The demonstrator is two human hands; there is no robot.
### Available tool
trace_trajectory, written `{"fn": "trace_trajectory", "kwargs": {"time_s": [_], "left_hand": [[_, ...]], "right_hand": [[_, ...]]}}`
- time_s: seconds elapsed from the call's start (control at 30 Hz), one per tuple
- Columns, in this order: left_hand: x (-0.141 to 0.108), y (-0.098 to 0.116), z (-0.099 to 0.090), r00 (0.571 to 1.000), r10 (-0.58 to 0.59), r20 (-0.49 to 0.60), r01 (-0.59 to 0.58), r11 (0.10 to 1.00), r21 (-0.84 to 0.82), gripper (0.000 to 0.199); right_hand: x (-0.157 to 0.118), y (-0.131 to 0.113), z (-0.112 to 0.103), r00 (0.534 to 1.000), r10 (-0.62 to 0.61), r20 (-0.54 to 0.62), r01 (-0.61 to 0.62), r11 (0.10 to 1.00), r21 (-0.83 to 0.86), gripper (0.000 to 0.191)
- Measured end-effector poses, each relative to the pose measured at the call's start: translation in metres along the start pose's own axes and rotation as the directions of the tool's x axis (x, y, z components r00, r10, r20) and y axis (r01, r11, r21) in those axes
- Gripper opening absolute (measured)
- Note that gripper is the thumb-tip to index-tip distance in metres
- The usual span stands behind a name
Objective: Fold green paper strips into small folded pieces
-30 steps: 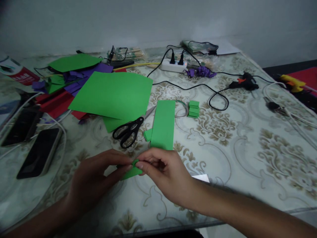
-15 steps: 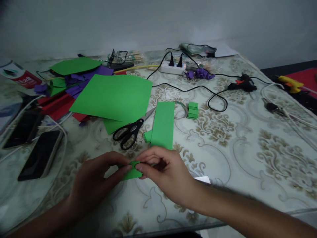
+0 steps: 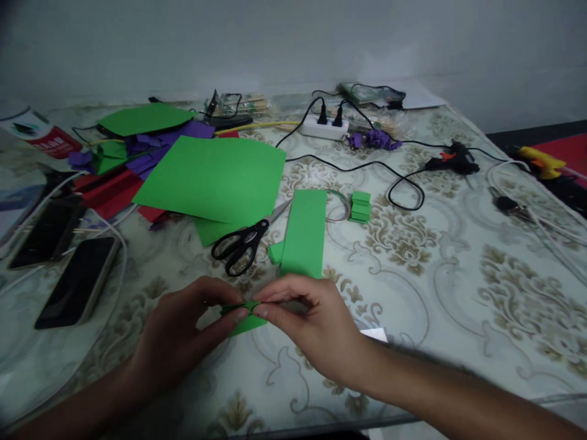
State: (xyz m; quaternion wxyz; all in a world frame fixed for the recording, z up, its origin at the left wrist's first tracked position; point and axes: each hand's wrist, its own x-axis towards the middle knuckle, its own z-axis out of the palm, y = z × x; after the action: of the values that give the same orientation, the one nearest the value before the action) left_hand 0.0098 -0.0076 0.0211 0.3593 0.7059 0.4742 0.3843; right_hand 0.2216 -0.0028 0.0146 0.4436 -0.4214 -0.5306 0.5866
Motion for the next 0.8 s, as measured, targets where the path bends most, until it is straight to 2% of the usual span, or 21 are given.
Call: {"fn": "trace_trajectory", "kwargs": {"time_s": [0.23,0.43,0.57,0.8], "left_hand": [[0.0021,-0.0002,-0.0004,0.997,-0.023,0.072,0.022,1.0,0.007,0.003],[0.0031,0.0003,-0.0002,0.989,-0.102,0.104,0.111,0.99,-0.084,0.01],[0.0019,0.0002,-0.0001,0.985,-0.147,0.096,0.159,0.978,-0.137,0.009],[0.0013,-0.0014,0.0005,0.985,-0.157,0.076,0.169,0.97,-0.177,0.006]], "right_hand": [[-0.0008,-0.0019,-0.0012,0.998,-0.057,-0.01,0.056,0.997,-0.061,0.008],[-0.0017,-0.0011,-0.0007,1.0,0.014,-0.019,-0.014,1.0,-0.023,0.004],[-0.0014,-0.0008,-0.0003,1.0,0.022,-0.016,-0.022,1.0,-0.001,0.006],[-0.0009,0.0001,-0.0006,1.0,-0.002,0.003,0.002,1.0,0.007,0.008]]}}
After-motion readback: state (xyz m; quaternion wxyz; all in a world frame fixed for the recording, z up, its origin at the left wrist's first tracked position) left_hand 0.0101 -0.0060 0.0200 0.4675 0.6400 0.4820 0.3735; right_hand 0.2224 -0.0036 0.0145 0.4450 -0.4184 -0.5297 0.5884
